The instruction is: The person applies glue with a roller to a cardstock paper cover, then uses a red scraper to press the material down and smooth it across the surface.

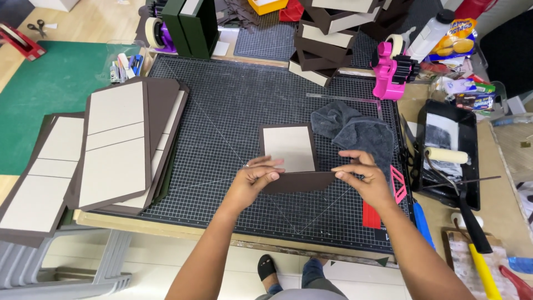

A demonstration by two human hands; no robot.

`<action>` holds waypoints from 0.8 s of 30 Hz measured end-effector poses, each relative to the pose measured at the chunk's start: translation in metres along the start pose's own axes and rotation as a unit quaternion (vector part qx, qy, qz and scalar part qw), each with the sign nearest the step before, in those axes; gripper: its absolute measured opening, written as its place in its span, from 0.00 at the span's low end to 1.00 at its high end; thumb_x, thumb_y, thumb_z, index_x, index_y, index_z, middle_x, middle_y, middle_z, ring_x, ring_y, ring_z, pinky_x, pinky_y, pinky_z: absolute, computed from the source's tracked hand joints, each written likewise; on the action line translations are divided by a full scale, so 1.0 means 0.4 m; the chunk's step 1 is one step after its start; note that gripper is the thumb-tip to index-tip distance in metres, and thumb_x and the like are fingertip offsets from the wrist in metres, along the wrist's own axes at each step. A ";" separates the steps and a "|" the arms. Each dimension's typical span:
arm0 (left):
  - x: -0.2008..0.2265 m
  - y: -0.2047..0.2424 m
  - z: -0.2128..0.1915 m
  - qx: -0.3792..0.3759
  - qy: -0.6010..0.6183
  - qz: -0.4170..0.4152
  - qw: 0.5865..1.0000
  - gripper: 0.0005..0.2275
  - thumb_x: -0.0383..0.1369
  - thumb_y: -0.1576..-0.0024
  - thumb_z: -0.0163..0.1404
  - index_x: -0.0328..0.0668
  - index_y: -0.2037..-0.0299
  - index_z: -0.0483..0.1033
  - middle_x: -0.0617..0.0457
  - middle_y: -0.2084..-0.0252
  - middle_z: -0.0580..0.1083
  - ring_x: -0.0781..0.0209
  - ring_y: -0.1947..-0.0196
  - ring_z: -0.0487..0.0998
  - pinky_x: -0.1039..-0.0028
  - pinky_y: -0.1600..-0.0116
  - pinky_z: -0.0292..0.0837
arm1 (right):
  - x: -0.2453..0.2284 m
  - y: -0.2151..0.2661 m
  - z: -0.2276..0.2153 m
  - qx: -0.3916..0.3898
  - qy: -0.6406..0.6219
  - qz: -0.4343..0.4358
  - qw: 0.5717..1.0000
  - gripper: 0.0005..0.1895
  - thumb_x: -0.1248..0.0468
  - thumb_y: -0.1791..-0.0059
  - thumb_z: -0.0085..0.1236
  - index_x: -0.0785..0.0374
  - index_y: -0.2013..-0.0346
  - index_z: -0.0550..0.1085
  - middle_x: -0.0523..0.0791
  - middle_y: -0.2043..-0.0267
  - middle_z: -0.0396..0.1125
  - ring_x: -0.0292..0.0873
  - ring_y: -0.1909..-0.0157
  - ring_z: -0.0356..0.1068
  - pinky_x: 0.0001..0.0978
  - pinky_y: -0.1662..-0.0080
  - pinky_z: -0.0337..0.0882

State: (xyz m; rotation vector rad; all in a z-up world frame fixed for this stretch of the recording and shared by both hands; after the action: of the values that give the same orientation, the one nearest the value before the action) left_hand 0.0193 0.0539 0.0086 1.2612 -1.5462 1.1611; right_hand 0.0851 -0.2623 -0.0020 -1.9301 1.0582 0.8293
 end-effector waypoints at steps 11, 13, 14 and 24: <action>0.014 0.005 -0.023 -0.045 0.044 -0.010 0.998 0.09 0.33 0.38 0.52 0.45 0.53 0.85 0.47 0.49 0.83 0.45 0.46 0.81 0.54 0.40 0.72 | 0.035 0.003 0.025 0.039 -0.073 0.017 0.996 0.06 0.66 0.55 0.69 0.58 0.63 0.85 0.51 0.44 0.71 0.50 0.38 0.64 0.45 0.38 0.66; 0.002 0.007 -0.018 -0.030 0.038 -0.005 0.999 0.09 0.34 0.38 0.53 0.47 0.54 0.86 0.49 0.50 0.83 0.47 0.48 0.82 0.56 0.41 0.74 | 0.038 0.009 0.036 0.052 -0.086 0.025 0.995 0.06 0.66 0.54 0.69 0.58 0.63 0.85 0.51 0.44 0.71 0.48 0.39 0.65 0.44 0.38 0.66; 0.000 0.010 -0.015 -0.011 0.034 0.003 0.999 0.08 0.33 0.39 0.53 0.46 0.55 0.86 0.49 0.51 0.83 0.48 0.49 0.83 0.58 0.42 0.74 | 0.053 0.017 0.043 0.061 -0.116 0.038 0.991 0.06 0.67 0.54 0.69 0.60 0.63 0.85 0.52 0.44 0.71 0.48 0.39 0.66 0.43 0.38 0.67; -0.072 0.010 0.078 -0.002 -0.014 -0.060 0.998 0.12 0.35 0.43 0.61 0.40 0.53 0.85 0.48 0.49 0.82 0.46 0.45 0.81 0.56 0.37 0.69 | -0.016 -0.006 -0.018 -0.038 -0.076 0.137 0.987 0.34 0.66 0.57 0.71 0.62 0.35 0.72 0.60 0.35 0.64 0.64 0.30 0.60 0.59 0.34 0.61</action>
State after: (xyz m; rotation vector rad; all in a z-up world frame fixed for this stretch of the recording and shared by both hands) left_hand 0.0191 0.0308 -0.0272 1.3534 -1.4710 1.0674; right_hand 0.0855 -0.2651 0.0074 -1.7741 1.2303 1.1652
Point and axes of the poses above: each hand's wrist, its own y-axis away from the middle knuckle, its own z-axis out of the palm, x = y × z, the point moved 2 cm from there along -y, towards the middle knuckle
